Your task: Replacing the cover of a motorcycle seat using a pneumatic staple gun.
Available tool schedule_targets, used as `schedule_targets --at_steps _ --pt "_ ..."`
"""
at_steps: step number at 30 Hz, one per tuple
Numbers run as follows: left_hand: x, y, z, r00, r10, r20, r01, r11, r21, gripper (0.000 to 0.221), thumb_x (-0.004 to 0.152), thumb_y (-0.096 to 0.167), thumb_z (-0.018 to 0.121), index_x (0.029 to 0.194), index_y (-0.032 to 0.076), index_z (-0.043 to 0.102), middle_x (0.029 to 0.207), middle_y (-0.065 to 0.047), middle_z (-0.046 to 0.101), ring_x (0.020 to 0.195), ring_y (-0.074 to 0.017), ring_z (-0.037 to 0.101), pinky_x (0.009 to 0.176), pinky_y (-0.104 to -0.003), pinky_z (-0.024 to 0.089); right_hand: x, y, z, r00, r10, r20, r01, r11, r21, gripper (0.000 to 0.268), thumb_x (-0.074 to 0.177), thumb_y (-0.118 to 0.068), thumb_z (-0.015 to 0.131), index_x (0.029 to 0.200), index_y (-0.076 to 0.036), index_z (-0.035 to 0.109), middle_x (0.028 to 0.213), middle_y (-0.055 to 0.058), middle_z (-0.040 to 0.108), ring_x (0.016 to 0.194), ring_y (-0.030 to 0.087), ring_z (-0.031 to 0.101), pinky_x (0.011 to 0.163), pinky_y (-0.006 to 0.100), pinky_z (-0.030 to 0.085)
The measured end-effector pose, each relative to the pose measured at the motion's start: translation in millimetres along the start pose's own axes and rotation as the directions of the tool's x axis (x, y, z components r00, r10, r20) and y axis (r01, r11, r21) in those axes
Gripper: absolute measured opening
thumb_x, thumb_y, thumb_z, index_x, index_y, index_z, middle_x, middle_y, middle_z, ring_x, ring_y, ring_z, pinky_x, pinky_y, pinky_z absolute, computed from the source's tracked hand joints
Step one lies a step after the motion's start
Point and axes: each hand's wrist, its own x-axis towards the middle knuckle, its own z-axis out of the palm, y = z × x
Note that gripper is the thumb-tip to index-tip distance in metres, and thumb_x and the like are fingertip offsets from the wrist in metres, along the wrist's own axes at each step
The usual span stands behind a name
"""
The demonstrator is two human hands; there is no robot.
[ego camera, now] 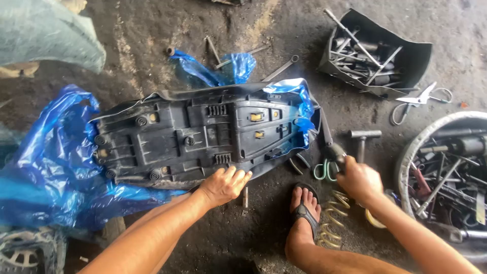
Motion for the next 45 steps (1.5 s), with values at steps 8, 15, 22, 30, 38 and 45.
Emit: schedule_targets --at_steps 8,15,22,30,38,45 --pt "-0.8 0.3 7.4 0.999 0.002 0.05 -0.002 1.0 0.009 0.04 0.092 0.018 0.061 0.13 0.008 0.07 0.084 0.002 0.057 0.075 -0.014 0.058 0.048 -0.025 0.041 -29.0 -65.4 -52.2 0.966 -0.181 0.184 0.03 0.787 0.616 0.035 0.084 -0.029 0.067 0.1 0.001 0.072 0.069 0.013 0.075 0.059 0.022 0.07 0.057 0.042 0.058" --pt "-0.1 0.0 3.7 0.999 -0.001 0.049 0.001 1.0 0.0 0.043 0.091 0.02 0.061 0.132 0.007 0.069 0.082 0.001 0.056 0.073 -0.0142 0.058 0.047 -0.025 0.042 -31.7 -125.2 -46.0 0.925 -0.307 0.222 0.058 0.695 0.717 0.029 0.085 -0.025 0.062 0.087 0.003 0.069 0.066 0.014 0.072 0.055 0.022 0.068 0.057 0.041 0.057" --pt "-0.2 2.7 5.2 0.999 -0.017 0.044 0.017 1.0 0.003 0.044 0.088 0.022 0.061 0.129 0.009 0.069 0.083 0.001 0.056 0.074 -0.015 0.058 0.047 -0.026 0.043 -17.0 -130.8 -26.7 0.927 -0.346 0.146 0.18 0.751 0.636 0.034 0.086 -0.028 0.065 0.084 0.006 0.066 0.065 0.017 0.069 0.06 0.024 0.068 0.062 0.044 0.055" --pt "-2.4 1.9 10.9 0.999 -0.019 0.036 0.018 1.0 0.002 0.046 0.084 0.021 0.062 0.128 0.011 0.07 0.085 0.0 0.058 0.075 -0.0161 0.059 0.048 -0.027 0.044 -18.5 -140.5 -40.4 0.917 -0.326 0.231 0.125 0.783 0.61 0.035 0.085 -0.028 0.064 0.081 0.007 0.066 0.066 0.018 0.07 0.062 0.027 0.071 0.063 0.045 0.057" --pt "-3.9 1.0 19.5 0.997 -0.06 0.055 0.06 0.998 -0.001 0.039 0.091 0.018 0.062 0.129 0.011 0.07 0.084 -0.001 0.057 0.074 -0.0135 0.059 0.047 -0.024 0.046 -33.3 -139.2 -48.8 0.929 -0.299 0.219 0.092 0.758 0.645 0.034 0.088 -0.028 0.061 0.087 0.005 0.065 0.067 0.016 0.069 0.059 0.026 0.067 0.059 0.046 0.056" --pt "-1.2 1.9 19.0 0.992 -0.123 0.041 0.124 0.992 -0.032 0.026 0.094 0.016 0.06 0.116 0.006 0.069 0.084 -0.001 0.058 0.076 -0.0128 0.061 0.048 -0.025 0.049 -46.5 -151.7 -48.5 0.917 -0.351 0.193 0.139 0.731 0.668 0.031 0.087 -0.027 0.061 0.086 0.004 0.063 0.066 0.015 0.069 0.06 0.024 0.066 0.061 0.043 0.055"
